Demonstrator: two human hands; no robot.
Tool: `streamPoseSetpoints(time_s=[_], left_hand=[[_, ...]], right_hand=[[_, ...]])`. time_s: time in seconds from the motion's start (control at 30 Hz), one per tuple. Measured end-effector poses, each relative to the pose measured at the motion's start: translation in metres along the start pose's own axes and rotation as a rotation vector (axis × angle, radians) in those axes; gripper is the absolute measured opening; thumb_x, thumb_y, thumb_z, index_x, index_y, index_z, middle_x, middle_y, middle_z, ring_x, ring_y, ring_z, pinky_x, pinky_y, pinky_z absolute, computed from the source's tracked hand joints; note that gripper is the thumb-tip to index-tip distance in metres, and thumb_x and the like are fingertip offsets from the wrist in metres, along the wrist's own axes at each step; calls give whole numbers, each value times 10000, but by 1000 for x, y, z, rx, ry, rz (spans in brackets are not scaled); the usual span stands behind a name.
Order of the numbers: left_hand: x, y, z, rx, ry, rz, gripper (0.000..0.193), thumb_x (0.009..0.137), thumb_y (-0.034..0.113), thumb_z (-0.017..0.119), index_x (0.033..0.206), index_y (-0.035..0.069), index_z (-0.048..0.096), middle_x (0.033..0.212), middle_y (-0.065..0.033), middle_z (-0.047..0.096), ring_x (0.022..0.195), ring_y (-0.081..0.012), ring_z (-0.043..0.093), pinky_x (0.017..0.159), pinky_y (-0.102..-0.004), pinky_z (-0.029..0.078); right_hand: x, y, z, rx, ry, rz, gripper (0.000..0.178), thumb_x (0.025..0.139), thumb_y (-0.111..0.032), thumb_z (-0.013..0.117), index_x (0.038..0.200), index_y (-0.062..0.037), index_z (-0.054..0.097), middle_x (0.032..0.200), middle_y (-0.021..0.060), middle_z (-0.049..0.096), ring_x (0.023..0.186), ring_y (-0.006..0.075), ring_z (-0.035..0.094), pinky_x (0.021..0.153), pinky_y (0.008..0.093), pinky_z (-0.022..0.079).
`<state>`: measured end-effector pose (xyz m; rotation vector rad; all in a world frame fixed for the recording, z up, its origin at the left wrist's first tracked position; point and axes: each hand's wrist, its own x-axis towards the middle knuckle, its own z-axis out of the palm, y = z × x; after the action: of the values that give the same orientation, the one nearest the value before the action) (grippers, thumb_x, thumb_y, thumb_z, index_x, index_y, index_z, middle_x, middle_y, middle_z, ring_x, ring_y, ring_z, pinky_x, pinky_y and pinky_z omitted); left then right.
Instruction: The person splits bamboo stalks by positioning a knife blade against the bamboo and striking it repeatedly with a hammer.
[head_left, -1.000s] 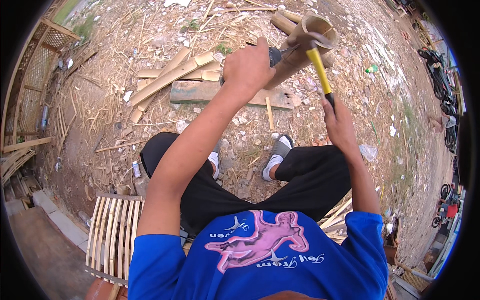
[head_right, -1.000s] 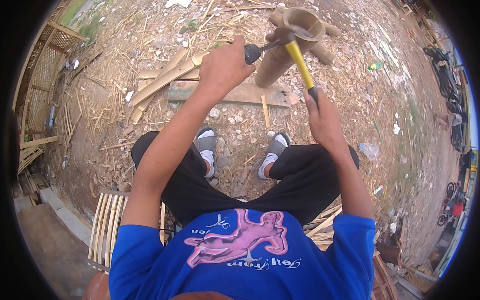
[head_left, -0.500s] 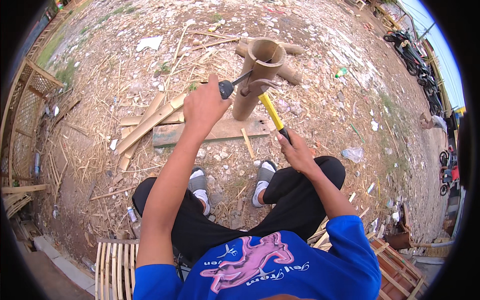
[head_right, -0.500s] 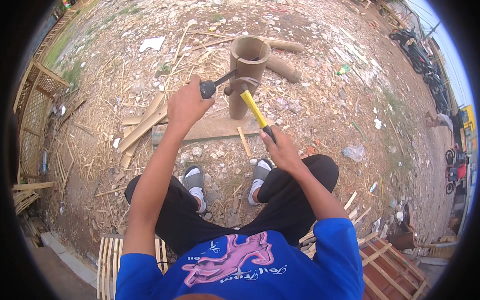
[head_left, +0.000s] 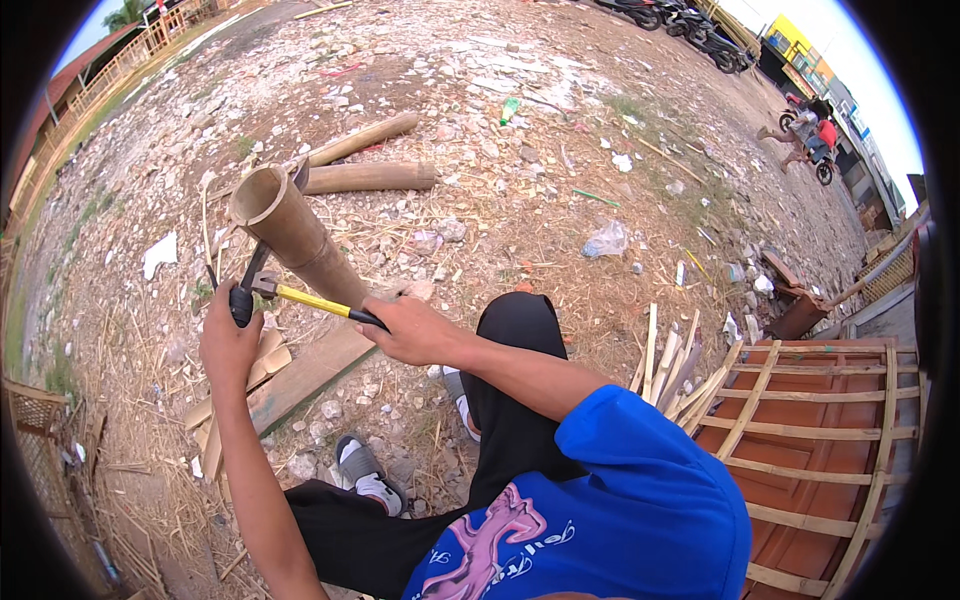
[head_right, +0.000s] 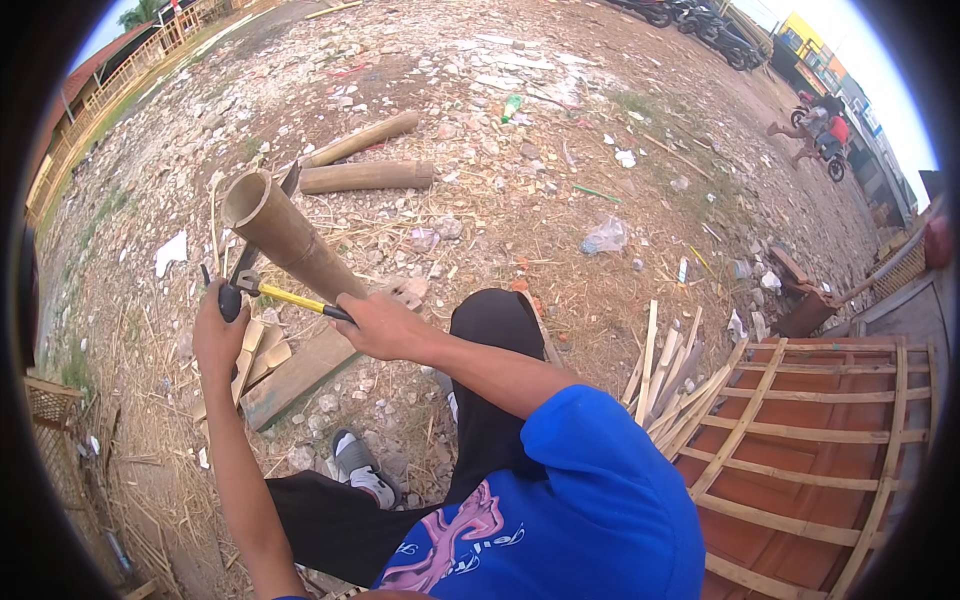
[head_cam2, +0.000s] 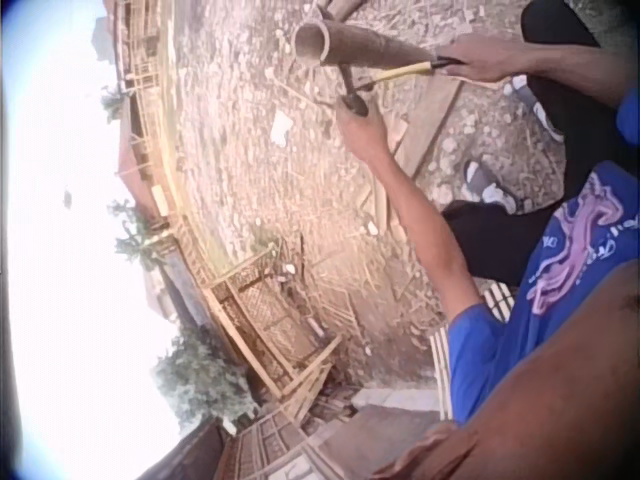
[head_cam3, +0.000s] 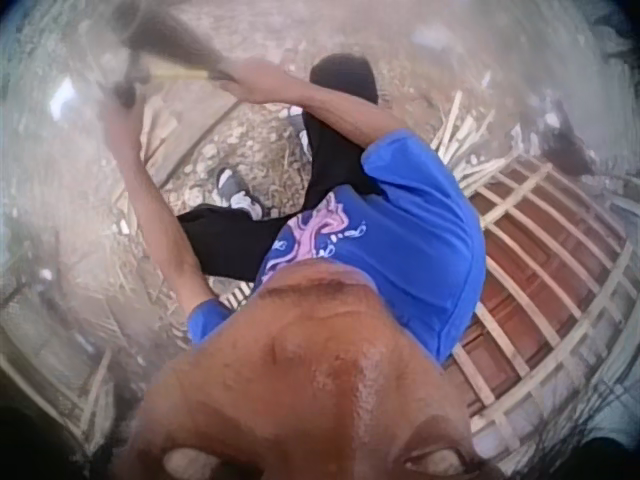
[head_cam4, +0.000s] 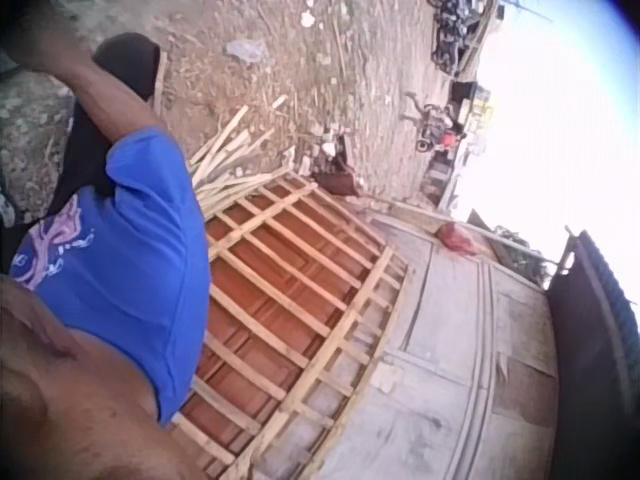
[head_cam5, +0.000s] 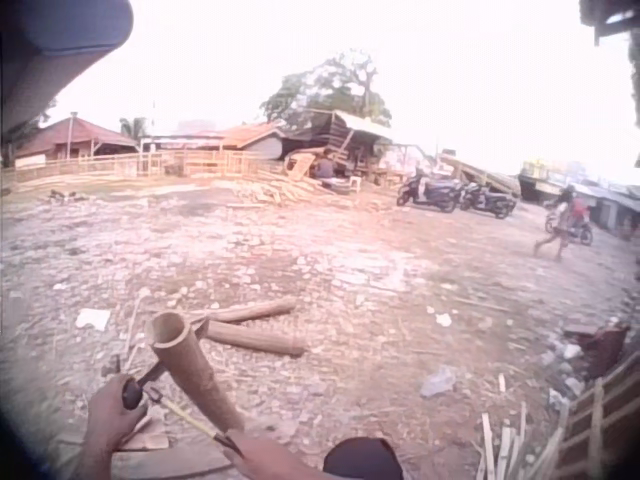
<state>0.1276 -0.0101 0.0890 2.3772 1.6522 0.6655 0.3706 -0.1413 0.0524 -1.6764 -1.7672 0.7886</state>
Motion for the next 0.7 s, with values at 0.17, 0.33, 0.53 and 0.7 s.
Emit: streamPoseSetpoints(time_s=[0.17,0.33,0.53,0.7], left_hand=[[2,-11,4,-43,-44,-130,537,763,170,728,1262,116,537,972,-186,673,880,-365,663,782,-450,502],[1,-63,18,-117,30,-212,515,740,144,723,1213,48,542,868,-173,647,796,-342,643,747,-435,484],[-16,-176,53,-413,51,-654,352,731,84,699,1045,7,559,653,-68,556,409,-139,489,376,-300,379],[-45,-268,70,-614,112,-931,180,735,94,709,813,13,568,628,-41,544,437,-127,500,385,-279,391]], right_hand=[[-15,11,-5,-92,-27,20,304,983,-362,500,1041,-67,544,714,220,620,709,426,630,641,560,469],[-23,12,-14,-123,-71,46,278,973,-309,516,992,-32,528,732,230,623,724,440,630,658,556,478],[6,29,13,-141,-118,57,283,956,-311,536,1001,-32,544,740,235,626,714,436,633,653,560,475],[46,40,52,-273,-92,9,278,948,-309,548,999,-35,549,704,217,630,677,441,632,627,554,484]])
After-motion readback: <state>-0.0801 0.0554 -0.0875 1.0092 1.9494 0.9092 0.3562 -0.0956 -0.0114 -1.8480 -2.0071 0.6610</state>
